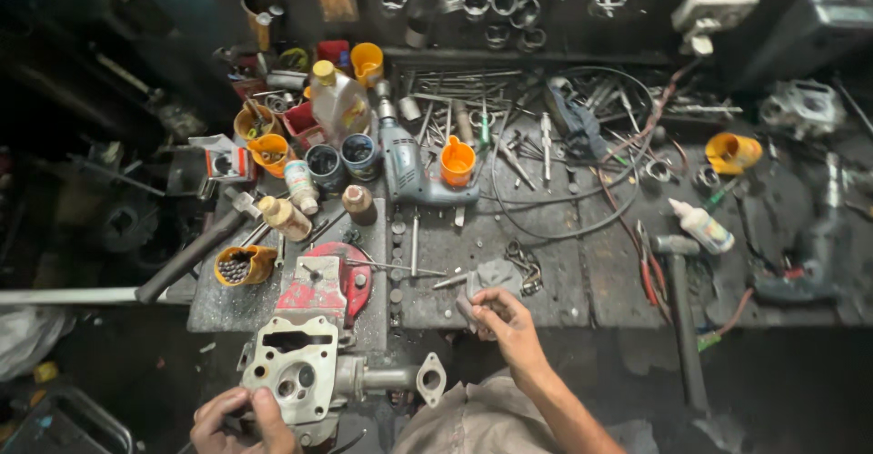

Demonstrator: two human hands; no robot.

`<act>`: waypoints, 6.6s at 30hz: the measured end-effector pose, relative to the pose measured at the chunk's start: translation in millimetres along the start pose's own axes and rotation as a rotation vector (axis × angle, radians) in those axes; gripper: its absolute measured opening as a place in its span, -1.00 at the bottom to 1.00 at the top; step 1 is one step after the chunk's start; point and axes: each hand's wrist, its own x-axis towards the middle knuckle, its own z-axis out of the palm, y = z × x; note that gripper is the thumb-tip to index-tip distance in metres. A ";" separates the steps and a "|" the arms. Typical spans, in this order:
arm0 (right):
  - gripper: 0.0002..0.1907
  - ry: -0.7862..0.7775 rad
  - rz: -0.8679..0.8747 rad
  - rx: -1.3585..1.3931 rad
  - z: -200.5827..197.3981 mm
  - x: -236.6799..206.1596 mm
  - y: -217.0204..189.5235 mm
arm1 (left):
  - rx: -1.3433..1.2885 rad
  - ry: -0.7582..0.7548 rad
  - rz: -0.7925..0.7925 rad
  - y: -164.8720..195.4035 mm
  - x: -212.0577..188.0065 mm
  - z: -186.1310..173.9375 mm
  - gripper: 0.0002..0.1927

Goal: The person retrieves a small metal part from a yellow container and places it into a cylinder head clamped in a vise. They then receive a large engine casing from a coworker, inspect it, and place it on the workbench.

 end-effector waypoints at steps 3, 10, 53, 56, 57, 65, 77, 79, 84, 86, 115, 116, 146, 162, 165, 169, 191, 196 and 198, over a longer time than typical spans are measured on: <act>-0.80 -0.094 0.183 0.202 -5.0 35.4 4.0 | 0.048 0.022 -0.026 21.2 10.8 8.0 -0.74; -0.42 -0.067 0.181 0.401 27.9 164.2 35.7 | 0.272 0.072 0.102 45.3 28.9 9.5 -0.81; -0.56 -0.155 -0.232 0.357 50.7 239.1 -42.4 | 0.394 0.121 -0.032 43.4 21.0 14.2 -0.83; -0.52 -0.134 -0.282 0.242 50.9 236.1 -38.3 | 0.312 0.129 -0.026 34.8 15.3 13.1 -0.82; -0.50 -0.107 -0.284 0.188 50.2 234.6 -36.0 | 0.291 0.123 -0.025 32.9 13.5 12.4 -0.83; -0.34 -0.104 -0.501 -0.017 43.8 237.8 -19.9 | 0.348 0.126 -0.038 35.8 12.1 17.1 -0.83; -0.55 -0.068 -0.696 -0.373 -4.7 255.8 -12.4 | 0.387 0.120 -0.025 44.1 17.3 21.3 -0.84; -0.67 0.037 -0.764 -0.504 -15.8 260.5 -6.5 | 0.398 0.110 -0.005 43.7 17.5 21.2 -0.83; -0.85 0.219 -0.581 -0.566 -41.0 251.3 -0.4 | 0.437 0.094 0.005 44.3 17.2 21.5 -0.82; -0.82 0.256 -0.620 -0.662 -43.1 241.9 -4.6 | 0.440 0.103 -0.022 43.8 16.2 21.6 -0.82; -0.09 -0.512 -0.586 -1.851 -35.1 294.7 -153.0 | 0.354 0.108 0.023 46.6 21.1 16.2 -0.84; -0.15 -0.480 -0.679 -1.670 -38.6 296.7 -158.8 | 0.349 0.109 0.035 48.2 23.8 16.3 -0.85; -0.19 -1.032 -1.034 -0.318 73.5 25.5 -127.2 | -0.116 -0.672 0.036 153.2 12.3 81.1 0.05; -0.23 -0.387 -1.052 -1.170 53.5 -36.2 -111.8 | 0.046 -0.641 0.196 135.3 -8.6 114.6 -0.18; -0.26 -0.376 -1.004 -1.131 54.4 -40.5 -106.9 | 0.041 -0.657 0.219 131.3 -10.7 118.5 -0.27; -0.31 -0.396 -1.011 -1.126 48.7 -36.1 -109.8 | 0.031 -0.672 0.224 128.9 -10.4 120.0 -0.31; -0.38 -0.488 -1.131 -1.005 44.6 -19.3 -107.3 | -0.024 -0.666 0.218 134.3 -6.4 119.4 -0.18; -0.49 -0.461 -1.154 -1.061 46.6 -25.4 -104.5 | -0.003 -0.656 0.206 134.2 -6.8 120.7 -0.19; -0.53 -0.439 -1.161 -1.083 47.0 -29.7 -102.2 | -0.016 -0.653 0.209 134.0 -7.0 120.9 -0.19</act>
